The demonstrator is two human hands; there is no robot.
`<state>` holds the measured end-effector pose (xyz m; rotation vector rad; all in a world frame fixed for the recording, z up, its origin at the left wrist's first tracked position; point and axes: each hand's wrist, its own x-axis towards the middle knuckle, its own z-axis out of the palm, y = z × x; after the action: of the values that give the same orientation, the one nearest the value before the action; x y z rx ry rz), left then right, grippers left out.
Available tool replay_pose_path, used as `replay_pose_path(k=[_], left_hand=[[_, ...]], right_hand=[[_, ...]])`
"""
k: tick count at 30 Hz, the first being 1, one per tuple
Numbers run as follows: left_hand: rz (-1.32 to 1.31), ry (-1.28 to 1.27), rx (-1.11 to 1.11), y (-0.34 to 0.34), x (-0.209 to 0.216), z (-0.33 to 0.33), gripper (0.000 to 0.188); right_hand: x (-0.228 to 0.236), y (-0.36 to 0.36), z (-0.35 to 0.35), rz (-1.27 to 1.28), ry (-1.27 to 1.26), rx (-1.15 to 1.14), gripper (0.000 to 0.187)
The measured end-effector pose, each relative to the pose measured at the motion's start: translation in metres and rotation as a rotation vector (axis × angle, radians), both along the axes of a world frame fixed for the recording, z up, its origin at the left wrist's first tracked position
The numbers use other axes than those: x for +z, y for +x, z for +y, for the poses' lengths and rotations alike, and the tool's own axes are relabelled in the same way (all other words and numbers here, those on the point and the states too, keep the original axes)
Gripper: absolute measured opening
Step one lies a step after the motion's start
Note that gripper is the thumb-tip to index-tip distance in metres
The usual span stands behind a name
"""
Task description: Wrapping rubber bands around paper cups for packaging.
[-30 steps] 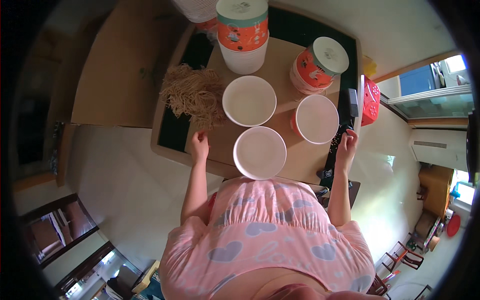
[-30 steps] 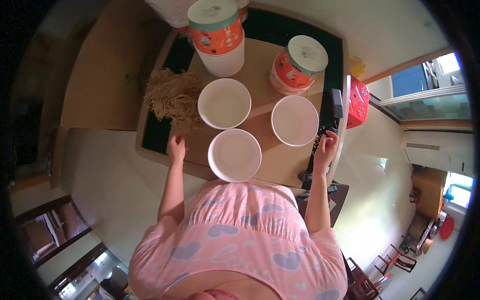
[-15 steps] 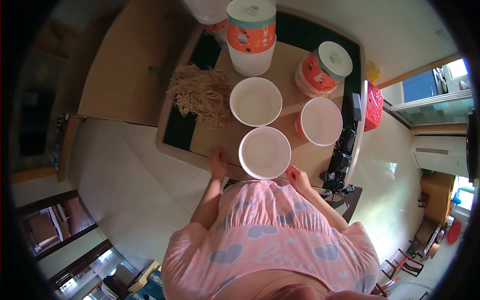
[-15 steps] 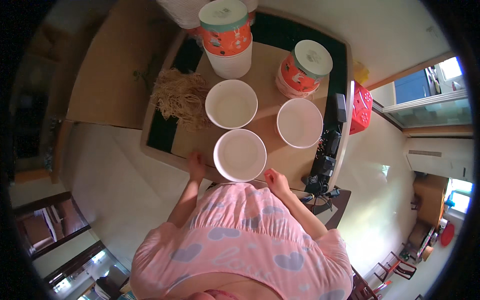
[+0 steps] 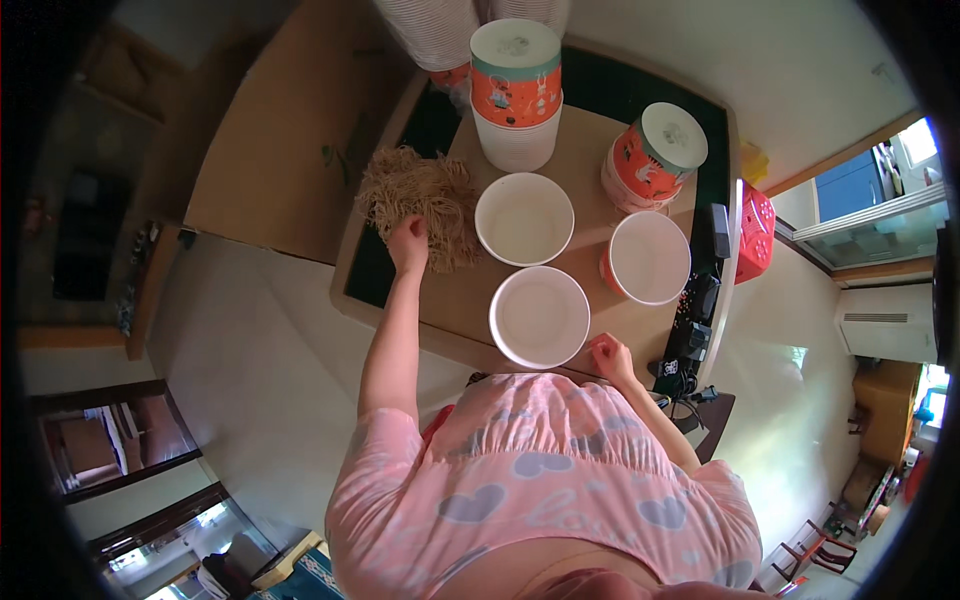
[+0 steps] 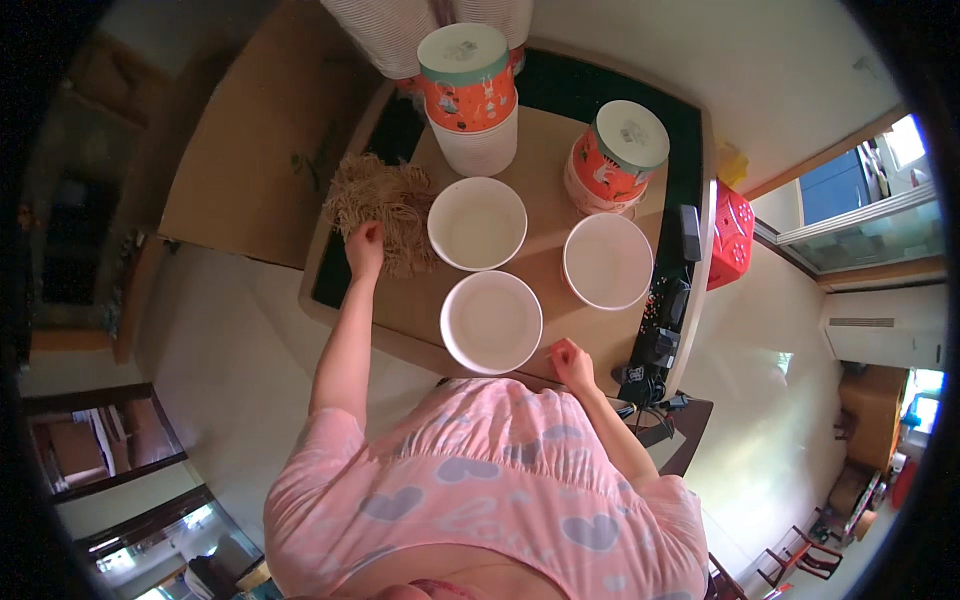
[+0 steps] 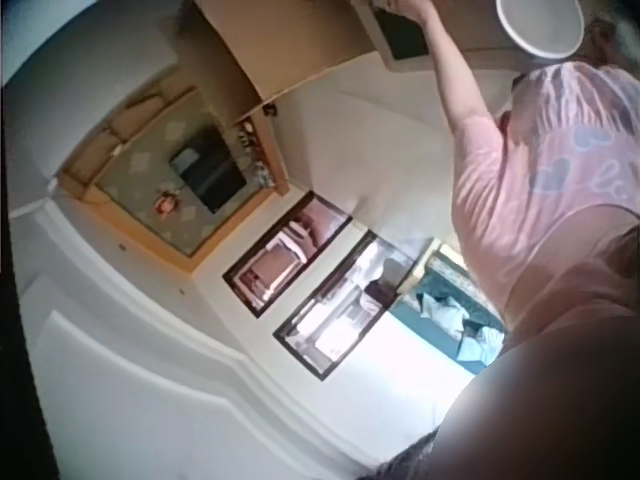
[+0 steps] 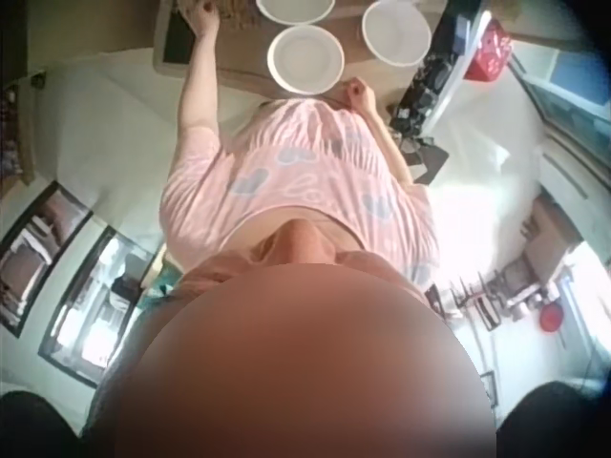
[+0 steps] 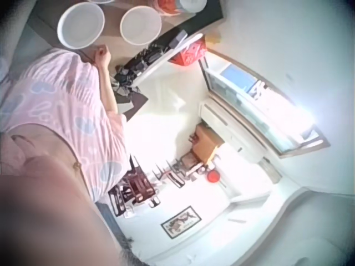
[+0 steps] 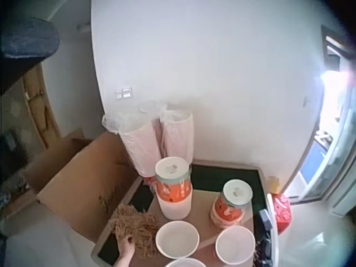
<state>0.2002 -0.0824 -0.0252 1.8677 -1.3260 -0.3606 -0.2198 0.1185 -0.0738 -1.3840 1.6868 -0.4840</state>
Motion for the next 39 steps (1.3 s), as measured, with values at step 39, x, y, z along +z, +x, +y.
replay_pose_path(k=[39], left_hand=[[0.283, 0.46, -0.912, -0.158, 0.184, 0.13, 0.012]], right_hand=[[0.186, 0.09, -0.033, -1.136, 0.414, -0.217, 0.034]])
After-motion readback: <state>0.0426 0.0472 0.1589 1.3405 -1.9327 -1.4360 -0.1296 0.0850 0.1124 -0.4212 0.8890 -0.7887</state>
